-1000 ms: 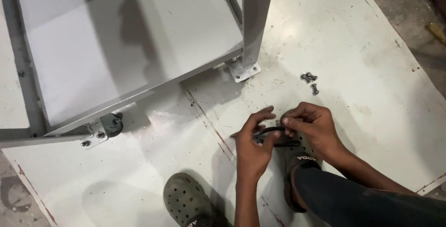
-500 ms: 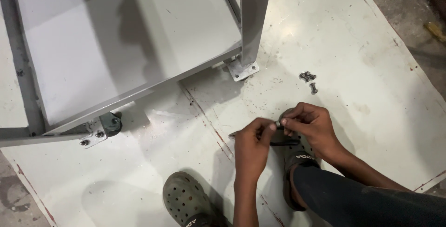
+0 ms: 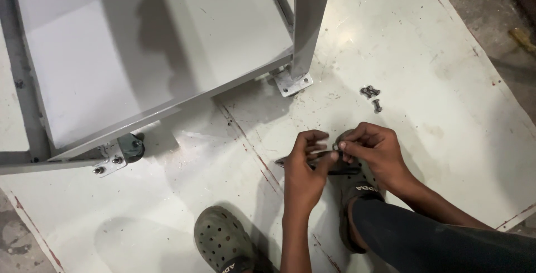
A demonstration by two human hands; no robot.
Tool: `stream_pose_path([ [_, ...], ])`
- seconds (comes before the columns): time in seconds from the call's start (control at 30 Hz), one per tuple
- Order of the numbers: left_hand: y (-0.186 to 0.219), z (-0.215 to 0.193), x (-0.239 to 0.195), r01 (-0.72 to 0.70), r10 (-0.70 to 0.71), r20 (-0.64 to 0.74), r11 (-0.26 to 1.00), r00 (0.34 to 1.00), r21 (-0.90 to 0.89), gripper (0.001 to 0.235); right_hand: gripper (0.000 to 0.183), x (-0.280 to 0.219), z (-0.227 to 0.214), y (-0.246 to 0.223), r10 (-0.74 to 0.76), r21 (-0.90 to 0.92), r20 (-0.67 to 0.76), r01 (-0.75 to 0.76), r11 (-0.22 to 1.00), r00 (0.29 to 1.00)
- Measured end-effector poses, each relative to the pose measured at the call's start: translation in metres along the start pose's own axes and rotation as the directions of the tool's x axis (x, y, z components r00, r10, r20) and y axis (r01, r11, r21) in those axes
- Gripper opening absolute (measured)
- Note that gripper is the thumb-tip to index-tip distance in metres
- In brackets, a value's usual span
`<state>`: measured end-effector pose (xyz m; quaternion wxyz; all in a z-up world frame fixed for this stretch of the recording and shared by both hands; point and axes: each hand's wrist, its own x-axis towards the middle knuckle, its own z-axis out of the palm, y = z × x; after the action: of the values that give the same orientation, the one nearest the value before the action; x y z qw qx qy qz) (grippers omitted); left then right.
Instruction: Assembling the base of a metal trolley by attaching or adjusting bolts and nuts at the wheel mounting points.
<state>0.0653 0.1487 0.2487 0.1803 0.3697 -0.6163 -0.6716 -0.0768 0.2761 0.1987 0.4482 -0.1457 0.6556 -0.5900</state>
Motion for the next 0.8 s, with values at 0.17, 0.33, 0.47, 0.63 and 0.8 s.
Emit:
stream_pose_path([
  [0.17,0.013,0.002,0.0,0.329,-0.338,0.053,0.935,0.94,0.13,0.018,0.002,0.001,-0.001,0.003,0.008,-0.003,0.005,-0.008,1.0,1.0],
  [0.33,-0.014,0.0,0.002,0.082,-0.082,-0.008,0.995,0.997,0.054,0.03,0.006,0.024,-0.024,0.007,0.004,-0.102,-0.014,-0.005,0.995,1.0],
  [0.47,-0.021,-0.02,0.011,0.18,-0.178,-0.047,0.982,0.983,0.058,0.033,0.008,0.061,-0.064,0.021,-0.11,-0.531,-0.194,-0.01,0.847,0.975],
  [0.63,-0.005,-0.081,0.024,0.154,-0.177,0.079,0.96,0.981,0.235,0.032,0.02,0.079,-0.099,0.028,-0.328,-0.835,-0.18,0.032,0.549,0.927],
  [0.8,0.037,-0.184,0.005,-0.368,-0.362,0.454,0.283,0.814,0.886,0.024,0.017,0.064,-0.103,-0.009,-0.424,-0.807,-0.079,0.192,0.559,0.902],
])
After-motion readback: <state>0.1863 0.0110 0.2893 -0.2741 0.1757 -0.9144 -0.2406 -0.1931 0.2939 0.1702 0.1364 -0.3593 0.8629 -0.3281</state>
